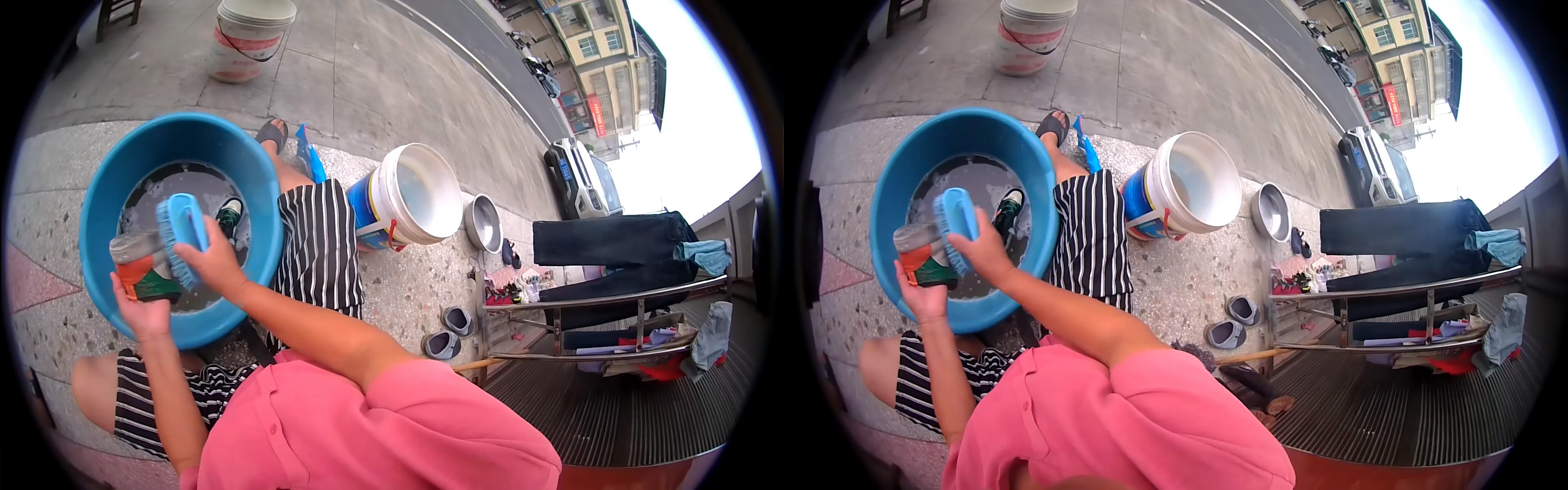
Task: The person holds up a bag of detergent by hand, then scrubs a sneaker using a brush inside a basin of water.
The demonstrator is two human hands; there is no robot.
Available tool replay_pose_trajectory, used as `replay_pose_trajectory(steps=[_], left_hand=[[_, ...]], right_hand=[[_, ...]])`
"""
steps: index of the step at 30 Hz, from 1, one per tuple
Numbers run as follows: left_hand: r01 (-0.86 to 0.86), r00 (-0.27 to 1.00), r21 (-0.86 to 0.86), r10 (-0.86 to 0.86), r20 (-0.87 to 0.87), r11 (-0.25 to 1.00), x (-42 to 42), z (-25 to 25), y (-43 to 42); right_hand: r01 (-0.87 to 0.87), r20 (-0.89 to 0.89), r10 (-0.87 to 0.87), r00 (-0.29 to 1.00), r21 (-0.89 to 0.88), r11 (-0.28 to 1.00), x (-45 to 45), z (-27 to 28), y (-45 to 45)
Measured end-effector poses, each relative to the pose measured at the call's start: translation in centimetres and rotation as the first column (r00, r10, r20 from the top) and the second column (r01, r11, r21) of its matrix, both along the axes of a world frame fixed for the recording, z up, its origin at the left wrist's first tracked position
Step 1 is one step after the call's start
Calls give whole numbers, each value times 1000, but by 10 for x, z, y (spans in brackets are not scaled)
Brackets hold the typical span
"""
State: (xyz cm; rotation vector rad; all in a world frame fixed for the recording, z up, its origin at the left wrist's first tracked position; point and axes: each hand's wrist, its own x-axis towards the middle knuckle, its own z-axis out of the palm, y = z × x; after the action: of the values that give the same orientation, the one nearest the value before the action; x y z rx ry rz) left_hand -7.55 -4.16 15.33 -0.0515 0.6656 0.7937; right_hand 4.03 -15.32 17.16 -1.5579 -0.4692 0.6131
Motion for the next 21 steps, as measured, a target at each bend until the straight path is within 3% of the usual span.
replay_pose_trajectory(steps=[2,5,13,16,21], left_hand=[[31,1000,3,-31,-2,1000,0,-5,-3],[0,1000,20,0,-18,1000,-6,-9,-3],[31,998,25,-33,59,999,-7,-17,-5],[27,998,28,-28,58,999,-7,-19,-5],[30,999,19,-30,20,999,-19,-18,-2]], right_hand=[[-81,108,77,991,25,996,-18,-1,13],[-53,63,56,996,-40,998,-27,-23,18],[-71,166,114,980,-241,968,6,-34,20],[-25,197,75,978,-248,969,12,-48,20],[84,217,5,976,-400,913,31,-91,12]])
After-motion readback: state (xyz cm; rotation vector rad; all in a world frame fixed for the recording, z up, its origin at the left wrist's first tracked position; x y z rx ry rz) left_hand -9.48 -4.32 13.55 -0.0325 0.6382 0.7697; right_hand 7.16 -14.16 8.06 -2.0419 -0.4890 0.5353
